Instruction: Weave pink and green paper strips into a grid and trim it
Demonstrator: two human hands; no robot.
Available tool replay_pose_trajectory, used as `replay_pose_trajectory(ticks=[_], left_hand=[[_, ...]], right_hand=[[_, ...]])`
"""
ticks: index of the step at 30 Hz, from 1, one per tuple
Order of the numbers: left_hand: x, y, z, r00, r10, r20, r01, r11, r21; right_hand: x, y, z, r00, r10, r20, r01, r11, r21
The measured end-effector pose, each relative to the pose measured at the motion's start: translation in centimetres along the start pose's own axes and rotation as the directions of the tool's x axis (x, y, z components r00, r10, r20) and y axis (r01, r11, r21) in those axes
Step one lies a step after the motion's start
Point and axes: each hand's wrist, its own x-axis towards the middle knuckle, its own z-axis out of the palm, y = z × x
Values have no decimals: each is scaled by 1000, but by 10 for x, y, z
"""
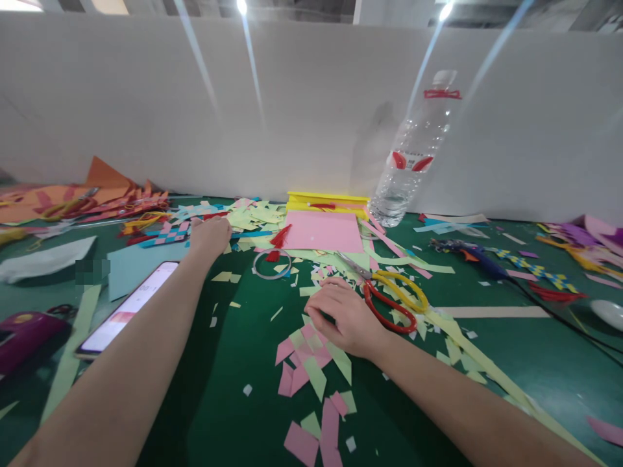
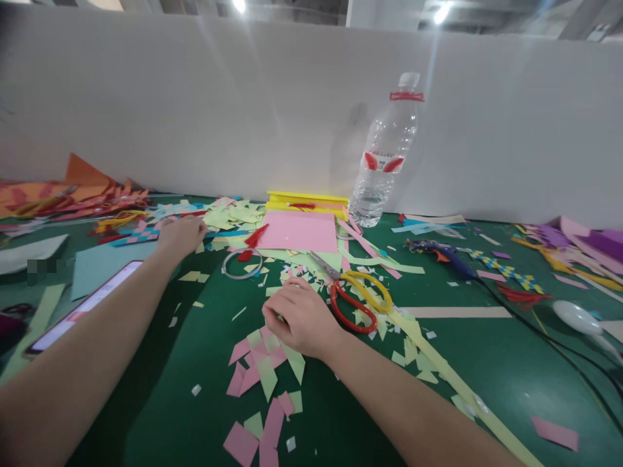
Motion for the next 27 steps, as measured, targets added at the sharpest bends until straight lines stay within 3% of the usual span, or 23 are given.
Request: replay_pose_trajectory(ticks=[9,27], left_hand=[[8,-8,7,999,-41,28,40,999,36],[9,-1,8,999,-46,4,46,998,37]], right_hand=[[-2,2,1,1000,10,13,-10,1000,3],[-1,1,0,999,20,26,-20,1000,5]])
